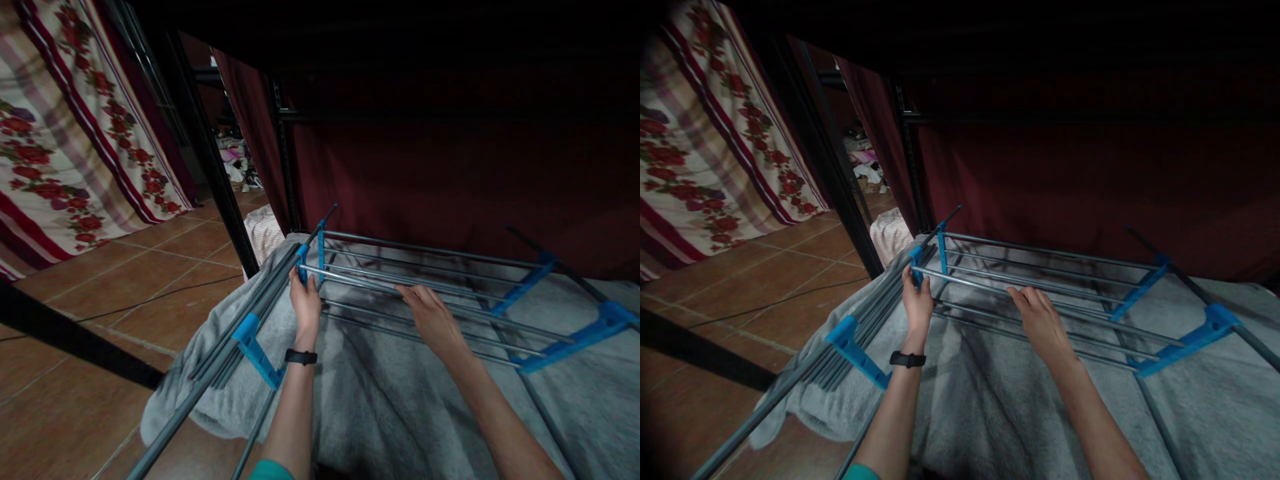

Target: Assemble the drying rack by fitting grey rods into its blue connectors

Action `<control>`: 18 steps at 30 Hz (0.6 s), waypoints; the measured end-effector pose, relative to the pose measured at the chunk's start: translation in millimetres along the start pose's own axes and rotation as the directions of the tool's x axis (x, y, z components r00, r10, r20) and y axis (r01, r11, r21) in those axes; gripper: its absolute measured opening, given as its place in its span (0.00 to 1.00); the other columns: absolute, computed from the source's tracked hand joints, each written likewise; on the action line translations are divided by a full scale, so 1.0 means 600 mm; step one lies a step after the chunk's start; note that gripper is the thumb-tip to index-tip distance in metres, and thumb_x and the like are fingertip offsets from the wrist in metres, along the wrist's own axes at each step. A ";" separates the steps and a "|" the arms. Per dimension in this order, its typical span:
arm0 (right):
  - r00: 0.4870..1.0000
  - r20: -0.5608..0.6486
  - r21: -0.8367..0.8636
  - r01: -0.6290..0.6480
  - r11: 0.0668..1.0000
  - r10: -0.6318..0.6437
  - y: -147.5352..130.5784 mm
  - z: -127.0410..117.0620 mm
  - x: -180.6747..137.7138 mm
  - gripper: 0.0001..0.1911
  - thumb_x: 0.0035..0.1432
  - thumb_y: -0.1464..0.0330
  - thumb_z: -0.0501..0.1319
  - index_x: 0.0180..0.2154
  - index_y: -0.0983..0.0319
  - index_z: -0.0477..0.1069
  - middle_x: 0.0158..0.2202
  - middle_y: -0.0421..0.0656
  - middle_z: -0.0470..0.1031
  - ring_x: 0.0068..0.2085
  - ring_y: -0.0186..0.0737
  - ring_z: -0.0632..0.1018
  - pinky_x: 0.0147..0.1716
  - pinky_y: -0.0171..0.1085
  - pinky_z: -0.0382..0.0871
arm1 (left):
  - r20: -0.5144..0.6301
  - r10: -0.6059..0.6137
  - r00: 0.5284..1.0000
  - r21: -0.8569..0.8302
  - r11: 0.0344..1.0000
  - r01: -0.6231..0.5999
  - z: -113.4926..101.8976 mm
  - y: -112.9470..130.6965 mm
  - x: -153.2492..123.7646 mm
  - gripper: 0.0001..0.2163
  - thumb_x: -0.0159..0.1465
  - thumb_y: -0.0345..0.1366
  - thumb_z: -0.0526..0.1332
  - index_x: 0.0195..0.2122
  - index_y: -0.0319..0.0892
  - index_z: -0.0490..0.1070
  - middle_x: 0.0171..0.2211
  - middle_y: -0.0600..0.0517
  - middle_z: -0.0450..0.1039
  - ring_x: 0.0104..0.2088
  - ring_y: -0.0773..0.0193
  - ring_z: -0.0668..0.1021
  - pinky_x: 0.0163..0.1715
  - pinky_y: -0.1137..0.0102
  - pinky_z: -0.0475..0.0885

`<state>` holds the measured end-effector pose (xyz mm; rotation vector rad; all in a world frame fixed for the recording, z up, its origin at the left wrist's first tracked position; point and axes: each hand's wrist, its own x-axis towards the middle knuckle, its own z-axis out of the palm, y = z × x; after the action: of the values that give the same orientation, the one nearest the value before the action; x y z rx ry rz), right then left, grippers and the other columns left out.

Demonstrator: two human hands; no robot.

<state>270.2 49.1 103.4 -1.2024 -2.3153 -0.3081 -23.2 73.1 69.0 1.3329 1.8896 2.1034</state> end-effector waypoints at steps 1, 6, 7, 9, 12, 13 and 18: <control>1.000 0.007 0.003 0.001 1.000 -0.001 0.000 0.000 0.000 0.25 0.62 0.77 0.49 0.59 0.58 0.64 0.44 0.46 0.72 0.45 0.43 0.73 0.48 0.41 0.68 | -0.001 -0.026 1.000 -0.043 0.999 0.026 0.001 -0.004 0.003 0.21 0.64 0.32 0.57 0.58 0.41 0.65 0.58 0.41 0.69 0.61 0.53 0.70 0.63 0.59 0.61; 1.000 0.022 -0.003 -0.011 1.000 0.011 0.003 0.002 -0.001 0.25 0.63 0.77 0.49 0.60 0.59 0.64 0.44 0.47 0.72 0.45 0.43 0.73 0.49 0.42 0.68 | -0.020 -0.072 0.997 -0.179 0.982 0.067 0.005 -0.013 0.012 0.19 0.61 0.30 0.59 0.54 0.43 0.72 0.56 0.44 0.72 0.60 0.53 0.70 0.64 0.60 0.58; 1.000 0.021 -0.005 -0.010 1.000 0.010 0.004 0.002 -0.001 0.26 0.62 0.77 0.49 0.60 0.58 0.64 0.44 0.47 0.72 0.45 0.43 0.73 0.49 0.42 0.68 | -0.022 -0.066 0.998 -0.189 0.980 0.061 0.007 -0.013 0.013 0.18 0.61 0.30 0.59 0.53 0.43 0.72 0.56 0.44 0.72 0.60 0.53 0.70 0.64 0.59 0.58; 1.000 0.018 -0.010 -0.004 1.000 0.004 0.005 0.001 0.000 0.26 0.62 0.77 0.49 0.60 0.57 0.64 0.44 0.47 0.72 0.45 0.44 0.73 0.48 0.42 0.69 | -0.024 -0.060 0.998 -0.198 0.979 0.054 0.009 -0.012 0.013 0.17 0.61 0.30 0.59 0.52 0.42 0.72 0.55 0.43 0.73 0.60 0.53 0.70 0.64 0.59 0.58; 1.000 0.017 -0.006 0.007 1.000 -0.007 0.006 0.000 0.000 0.26 0.62 0.77 0.50 0.60 0.57 0.64 0.43 0.47 0.72 0.44 0.44 0.73 0.47 0.42 0.69 | -0.025 -0.086 0.996 -0.225 0.971 0.078 0.008 -0.008 0.016 0.15 0.60 0.30 0.60 0.49 0.42 0.73 0.51 0.44 0.74 0.57 0.53 0.71 0.62 0.59 0.59; 1.000 0.018 -0.004 0.009 1.000 -0.009 0.006 0.000 0.000 0.26 0.62 0.77 0.50 0.60 0.58 0.64 0.43 0.47 0.72 0.45 0.44 0.73 0.48 0.42 0.69 | -0.020 -0.105 0.994 -0.249 0.964 0.097 0.006 -0.007 0.018 0.15 0.59 0.30 0.60 0.47 0.42 0.74 0.50 0.45 0.75 0.56 0.53 0.72 0.62 0.59 0.60; 0.999 0.038 -0.007 0.018 1.000 -0.018 0.005 -0.001 -0.001 0.26 0.61 0.78 0.49 0.59 0.59 0.64 0.43 0.47 0.71 0.45 0.43 0.72 0.48 0.42 0.69 | 0.082 -0.225 0.971 -0.455 0.858 0.238 -0.010 -0.005 0.028 0.11 0.52 0.28 0.63 0.37 0.43 0.77 0.37 0.52 0.77 0.44 0.58 0.76 0.53 0.64 0.67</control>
<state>273.4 50.2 103.6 -1.2012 -2.3606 -0.3033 -38.6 78.0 76.7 0.9665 1.3267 2.1992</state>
